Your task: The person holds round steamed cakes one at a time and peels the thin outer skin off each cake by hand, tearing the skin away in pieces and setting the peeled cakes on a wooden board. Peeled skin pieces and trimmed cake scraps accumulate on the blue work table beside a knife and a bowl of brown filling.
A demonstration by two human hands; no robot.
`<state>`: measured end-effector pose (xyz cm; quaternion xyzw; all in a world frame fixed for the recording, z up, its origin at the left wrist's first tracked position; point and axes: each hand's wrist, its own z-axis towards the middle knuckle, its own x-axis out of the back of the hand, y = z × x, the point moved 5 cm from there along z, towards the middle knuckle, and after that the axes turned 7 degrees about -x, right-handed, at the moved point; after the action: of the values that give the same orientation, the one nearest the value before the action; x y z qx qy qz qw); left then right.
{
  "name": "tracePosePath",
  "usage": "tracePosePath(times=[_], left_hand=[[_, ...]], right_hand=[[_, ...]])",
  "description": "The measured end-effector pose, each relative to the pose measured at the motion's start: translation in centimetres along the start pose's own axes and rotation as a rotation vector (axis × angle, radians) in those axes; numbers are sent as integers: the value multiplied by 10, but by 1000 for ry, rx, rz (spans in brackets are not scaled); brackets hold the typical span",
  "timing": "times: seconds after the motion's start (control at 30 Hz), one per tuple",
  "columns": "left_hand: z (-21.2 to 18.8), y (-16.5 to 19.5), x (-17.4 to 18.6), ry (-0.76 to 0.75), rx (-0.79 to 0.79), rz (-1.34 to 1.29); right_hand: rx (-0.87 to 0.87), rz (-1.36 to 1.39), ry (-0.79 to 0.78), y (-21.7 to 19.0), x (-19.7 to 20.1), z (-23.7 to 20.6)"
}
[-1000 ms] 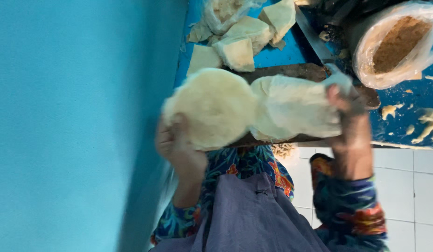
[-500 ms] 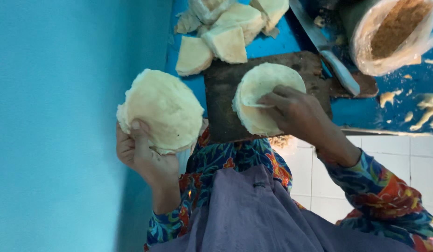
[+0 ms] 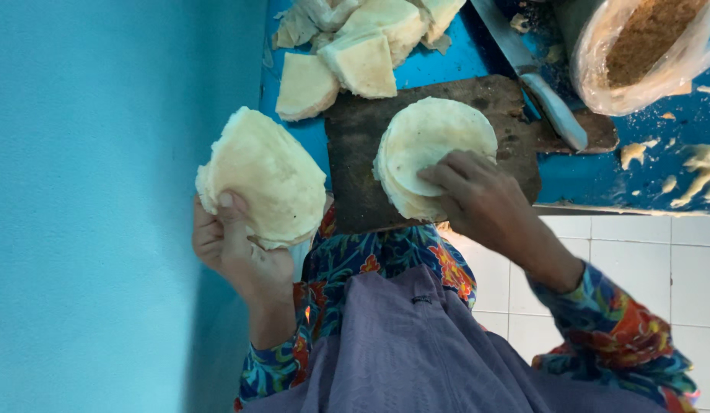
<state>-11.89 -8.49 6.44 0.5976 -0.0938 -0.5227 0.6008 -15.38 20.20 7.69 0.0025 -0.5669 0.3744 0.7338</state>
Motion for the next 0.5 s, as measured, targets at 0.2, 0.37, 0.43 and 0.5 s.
tracePosePath(times=[0.2, 0.37, 0.43, 0.5], left_hand=[[-3, -6, -6, -18, 8, -42], [-6, -4, -11, -56, 11, -46], [-7, -4, -12, -48, 28, -40], [-7, -4, -13, -45, 39, -48]], right_hand=[[-4, 18, 91, -5, -6, -16], [29, 36, 99, -9, -5, -20], [44, 0, 73, -11, -8, -21], [26, 11, 75, -12, -8, -22]])
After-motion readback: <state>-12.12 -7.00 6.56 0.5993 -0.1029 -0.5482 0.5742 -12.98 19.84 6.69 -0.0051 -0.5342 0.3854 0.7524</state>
